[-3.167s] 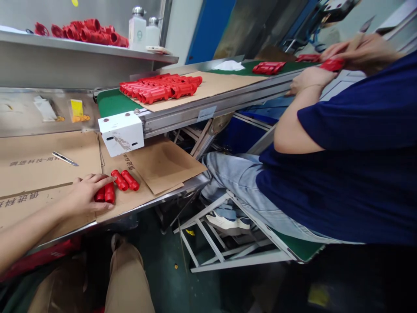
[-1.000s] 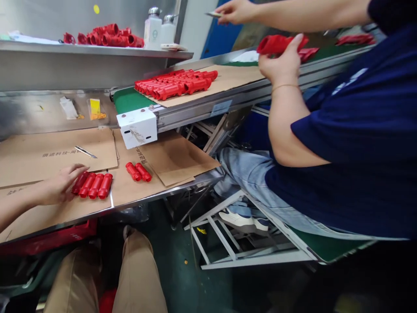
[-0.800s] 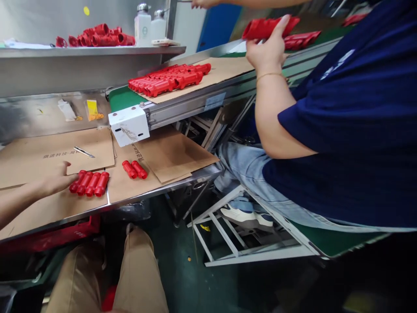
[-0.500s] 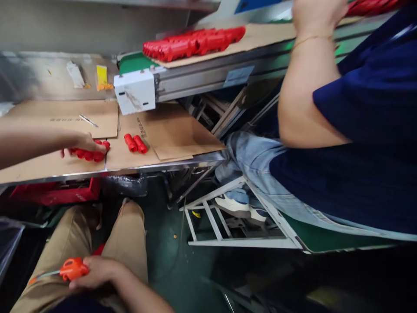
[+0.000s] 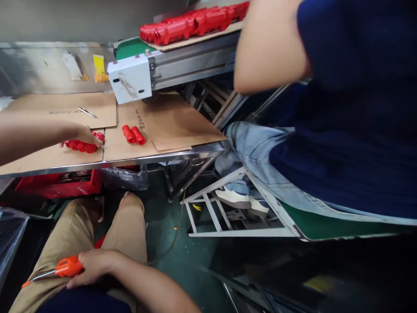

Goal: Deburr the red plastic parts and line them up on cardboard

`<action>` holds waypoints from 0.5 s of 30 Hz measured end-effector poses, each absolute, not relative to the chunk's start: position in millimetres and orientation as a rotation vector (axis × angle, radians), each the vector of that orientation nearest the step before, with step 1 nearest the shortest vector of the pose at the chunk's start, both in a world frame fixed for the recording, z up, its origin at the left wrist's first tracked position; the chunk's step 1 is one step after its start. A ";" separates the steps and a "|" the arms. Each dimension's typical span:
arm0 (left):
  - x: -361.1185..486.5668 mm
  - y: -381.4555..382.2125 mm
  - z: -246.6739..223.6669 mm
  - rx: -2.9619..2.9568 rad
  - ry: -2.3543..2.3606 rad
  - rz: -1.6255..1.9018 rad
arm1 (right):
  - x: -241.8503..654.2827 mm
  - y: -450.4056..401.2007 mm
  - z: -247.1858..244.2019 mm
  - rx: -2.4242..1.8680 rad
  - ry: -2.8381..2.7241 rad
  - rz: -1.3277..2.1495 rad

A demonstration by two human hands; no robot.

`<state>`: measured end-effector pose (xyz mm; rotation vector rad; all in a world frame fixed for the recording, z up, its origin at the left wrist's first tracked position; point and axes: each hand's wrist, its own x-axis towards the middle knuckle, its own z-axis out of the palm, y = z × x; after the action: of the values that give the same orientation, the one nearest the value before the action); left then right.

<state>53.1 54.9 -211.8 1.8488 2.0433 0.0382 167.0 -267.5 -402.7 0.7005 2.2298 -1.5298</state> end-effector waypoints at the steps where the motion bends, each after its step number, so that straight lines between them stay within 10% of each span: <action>1: 54.4 52.1 -211.0 1.795 2.098 -0.022 | 165.7 -266.2 -403.0 0.671 2.231 -1.533; 15: 64.7 4.9 -189.4 1.701 2.101 0.200 | 132.8 -262.0 -420.5 0.756 2.007 -1.631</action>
<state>64.7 4.9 -189.4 1.7014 2.1010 0.1999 132.8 -262.0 -420.5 0.7557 2.0071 -1.6309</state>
